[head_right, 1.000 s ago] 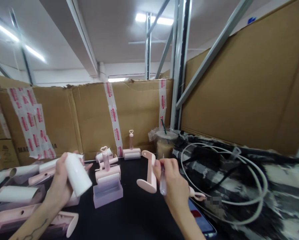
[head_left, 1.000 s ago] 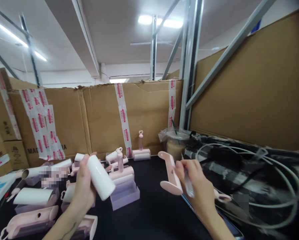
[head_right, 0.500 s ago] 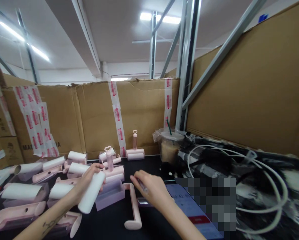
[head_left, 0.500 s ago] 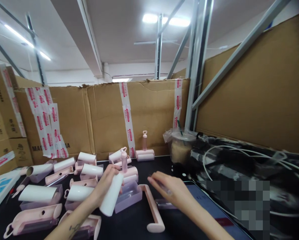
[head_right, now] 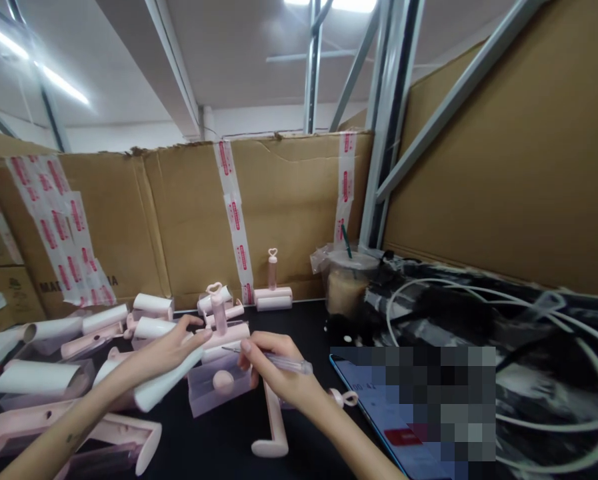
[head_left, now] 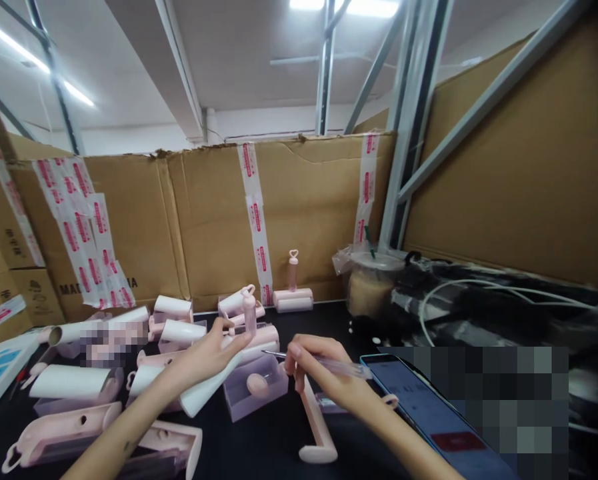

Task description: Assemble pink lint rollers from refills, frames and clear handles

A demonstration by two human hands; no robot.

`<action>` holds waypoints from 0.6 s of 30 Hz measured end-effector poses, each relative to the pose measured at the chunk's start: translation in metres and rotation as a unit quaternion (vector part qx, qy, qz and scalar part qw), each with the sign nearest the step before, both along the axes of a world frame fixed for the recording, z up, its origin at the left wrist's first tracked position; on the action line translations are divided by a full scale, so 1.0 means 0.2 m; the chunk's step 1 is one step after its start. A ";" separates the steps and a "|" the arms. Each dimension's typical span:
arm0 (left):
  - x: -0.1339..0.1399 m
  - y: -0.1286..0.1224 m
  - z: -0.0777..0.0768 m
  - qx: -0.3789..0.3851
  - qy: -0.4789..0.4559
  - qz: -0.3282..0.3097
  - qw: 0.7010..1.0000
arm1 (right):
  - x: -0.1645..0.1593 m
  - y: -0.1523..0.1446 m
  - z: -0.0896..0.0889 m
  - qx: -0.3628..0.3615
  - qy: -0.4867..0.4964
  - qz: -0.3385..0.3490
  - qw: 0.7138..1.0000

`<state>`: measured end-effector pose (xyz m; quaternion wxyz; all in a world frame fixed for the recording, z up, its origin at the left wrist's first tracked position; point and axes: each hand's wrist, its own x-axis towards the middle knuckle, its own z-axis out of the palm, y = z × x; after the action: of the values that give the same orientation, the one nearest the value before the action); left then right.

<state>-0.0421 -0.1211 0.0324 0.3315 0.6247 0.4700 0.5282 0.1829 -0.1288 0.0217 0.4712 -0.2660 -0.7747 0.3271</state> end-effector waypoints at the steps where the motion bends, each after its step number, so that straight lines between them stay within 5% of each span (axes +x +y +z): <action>1: 0.00 0.00 0.02 0.014 0.010 -0.016 1.000 | 0.00 -0.01 0.00 -0.010 0.012 -0.002 1.000; 5: 0.04 -0.01 0.06 0.077 -0.002 -0.053 0.996 | -0.03 -0.02 -0.03 -0.053 0.052 0.007 0.997; 13: -0.03 -0.05 -0.13 0.024 -0.215 0.073 0.974 | -0.08 0.03 -0.11 -0.108 0.105 -0.014 0.989; 18: -0.02 -0.08 -0.17 -0.018 -0.263 0.083 0.961 | -0.09 0.04 -0.13 -0.111 0.094 -0.003 0.989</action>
<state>-0.0467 -0.1367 -0.0021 0.4090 0.4166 0.4260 0.6912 0.1650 -0.1211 -0.0050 0.5103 -0.2871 -0.6849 0.4336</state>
